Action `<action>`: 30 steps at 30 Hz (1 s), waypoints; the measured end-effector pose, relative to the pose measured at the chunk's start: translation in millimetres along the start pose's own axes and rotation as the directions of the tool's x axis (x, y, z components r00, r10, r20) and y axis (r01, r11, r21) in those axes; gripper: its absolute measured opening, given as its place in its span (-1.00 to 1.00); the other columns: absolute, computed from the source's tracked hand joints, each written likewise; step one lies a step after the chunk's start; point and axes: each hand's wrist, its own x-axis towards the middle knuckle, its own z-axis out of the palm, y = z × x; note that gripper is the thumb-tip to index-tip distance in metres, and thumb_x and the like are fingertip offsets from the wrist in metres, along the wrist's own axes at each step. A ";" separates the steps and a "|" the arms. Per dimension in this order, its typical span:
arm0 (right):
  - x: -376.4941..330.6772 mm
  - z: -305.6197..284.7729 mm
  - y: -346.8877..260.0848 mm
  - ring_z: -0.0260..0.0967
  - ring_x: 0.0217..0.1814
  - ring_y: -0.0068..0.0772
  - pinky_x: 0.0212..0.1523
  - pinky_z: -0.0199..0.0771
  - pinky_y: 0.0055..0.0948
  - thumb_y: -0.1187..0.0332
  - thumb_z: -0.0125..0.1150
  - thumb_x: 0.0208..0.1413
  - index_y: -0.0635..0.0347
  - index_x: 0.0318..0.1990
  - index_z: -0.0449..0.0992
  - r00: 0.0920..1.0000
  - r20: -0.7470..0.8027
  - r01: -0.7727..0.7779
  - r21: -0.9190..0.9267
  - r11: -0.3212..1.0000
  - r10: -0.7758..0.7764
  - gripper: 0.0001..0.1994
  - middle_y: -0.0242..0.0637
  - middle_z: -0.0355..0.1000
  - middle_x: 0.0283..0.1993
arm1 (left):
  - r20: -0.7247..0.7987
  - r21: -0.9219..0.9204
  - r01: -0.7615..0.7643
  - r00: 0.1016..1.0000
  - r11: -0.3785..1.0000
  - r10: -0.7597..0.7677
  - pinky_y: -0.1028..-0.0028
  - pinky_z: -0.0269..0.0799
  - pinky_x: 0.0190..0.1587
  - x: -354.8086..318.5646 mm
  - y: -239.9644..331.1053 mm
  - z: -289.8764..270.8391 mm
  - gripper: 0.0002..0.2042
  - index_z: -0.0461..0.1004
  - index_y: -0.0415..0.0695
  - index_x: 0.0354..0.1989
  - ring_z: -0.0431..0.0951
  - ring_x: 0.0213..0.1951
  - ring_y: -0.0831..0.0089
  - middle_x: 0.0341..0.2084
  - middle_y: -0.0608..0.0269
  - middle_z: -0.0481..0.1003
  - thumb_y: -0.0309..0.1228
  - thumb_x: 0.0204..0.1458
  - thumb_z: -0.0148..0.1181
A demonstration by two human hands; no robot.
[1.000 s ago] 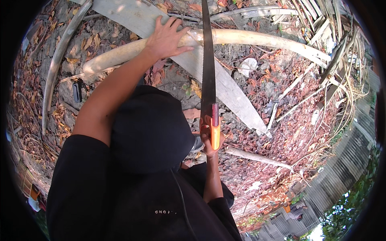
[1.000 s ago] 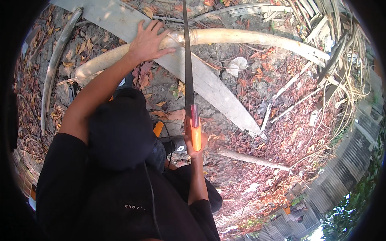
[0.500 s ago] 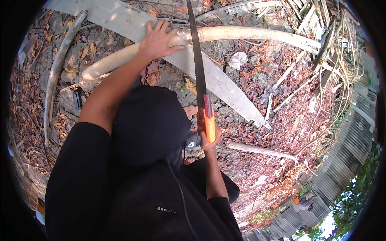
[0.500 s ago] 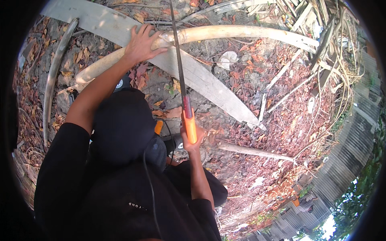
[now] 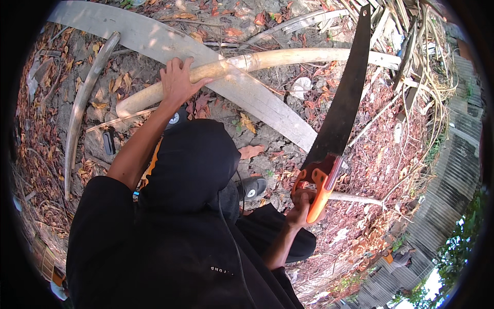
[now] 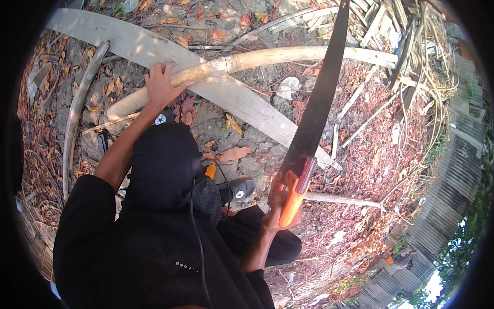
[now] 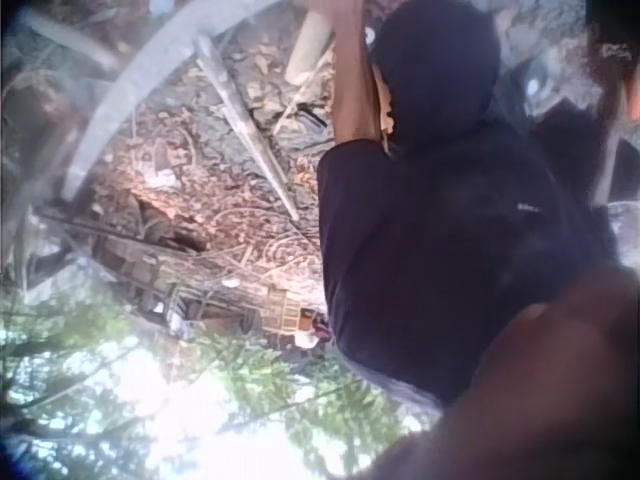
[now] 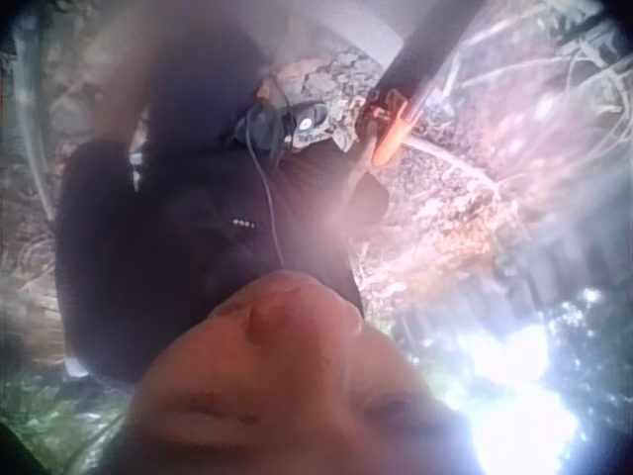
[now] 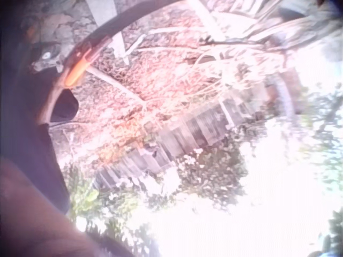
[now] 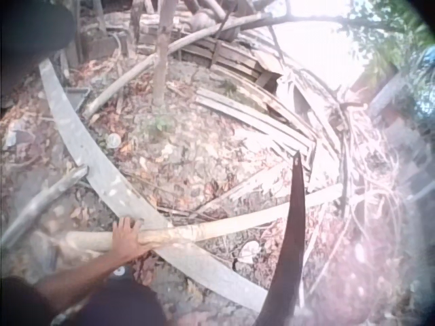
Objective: The person sits on the ground and uses a hand saw to cut a long piece of light-colored wood resting on a larger plank. The person holds the wood with their left hand and saws with their right hand, periodically adjusting the wood's position.
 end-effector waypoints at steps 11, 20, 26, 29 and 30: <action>113.8 85.9 127.5 0.43 -0.07 0.07 -0.02 0.43 -0.09 -0.11 0.49 -0.23 0.35 -0.23 0.49 0.974 0.152 0.089 -0.940 0.329 0.169 -0.35 0.06 0.42 -0.20 | 0.213 -0.084 0.039 0.977 0.996 -0.021 0.03 0.29 -0.04 -14.6 -41.8 -19.3 -0.30 0.31 -0.04 0.05 0.52 -0.10 0.00 -0.21 0.05 0.55 0.00 -0.24 0.46; 306.2 178.1 167.8 0.32 0.12 -0.15 0.01 0.36 -0.21 -0.37 0.07 0.07 0.34 0.39 0.01 0.711 0.101 -0.702 0.030 0.712 0.696 0.01 0.06 0.23 0.22 | 0.259 -0.230 -0.044 0.960 0.972 0.105 0.15 0.41 -0.12 3.5 -82.9 -40.6 -0.37 0.36 -0.03 0.02 0.55 -0.21 -0.04 -0.27 -0.03 0.57 -0.10 -0.24 0.48; 367.1 195.2 199.9 0.04 0.43 0.00 0.36 0.11 0.01 -0.32 0.12 0.08 0.18 0.46 -0.22 0.707 0.261 -0.697 0.413 0.586 0.657 0.03 -0.01 -0.02 0.40 | 0.319 -0.233 -0.026 0.942 0.972 0.101 0.09 0.38 -0.07 18.2 -112.9 -78.8 -0.37 0.34 -0.03 0.05 0.55 -0.17 -0.07 -0.27 -0.01 0.55 -0.02 -0.17 0.41; 374.3 214.7 205.7 0.04 0.43 0.01 0.37 0.09 0.05 -0.28 0.15 0.09 0.11 0.44 -0.11 0.658 0.316 -0.742 0.429 0.515 0.684 -0.04 -0.03 -0.04 0.40 | 0.245 -0.027 0.010 0.970 1.000 -0.003 0.10 0.27 0.07 17.1 -100.0 -68.3 -0.39 0.33 -0.06 0.08 0.46 -0.04 -0.03 -0.19 -0.02 0.50 0.09 -0.03 0.26; 371.1 229.9 203.2 0.04 0.42 0.00 0.37 0.09 0.05 -0.27 0.15 0.10 0.09 0.43 -0.04 0.639 0.346 -0.761 0.416 0.498 0.688 -0.09 -0.03 0.00 0.39 | 0.180 0.078 0.031 0.983 0.996 -0.045 0.10 0.23 0.11 14.1 -96.5 -57.8 -0.39 0.32 -0.07 0.10 0.42 0.01 -0.02 -0.16 -0.02 0.48 0.12 0.03 0.21</action>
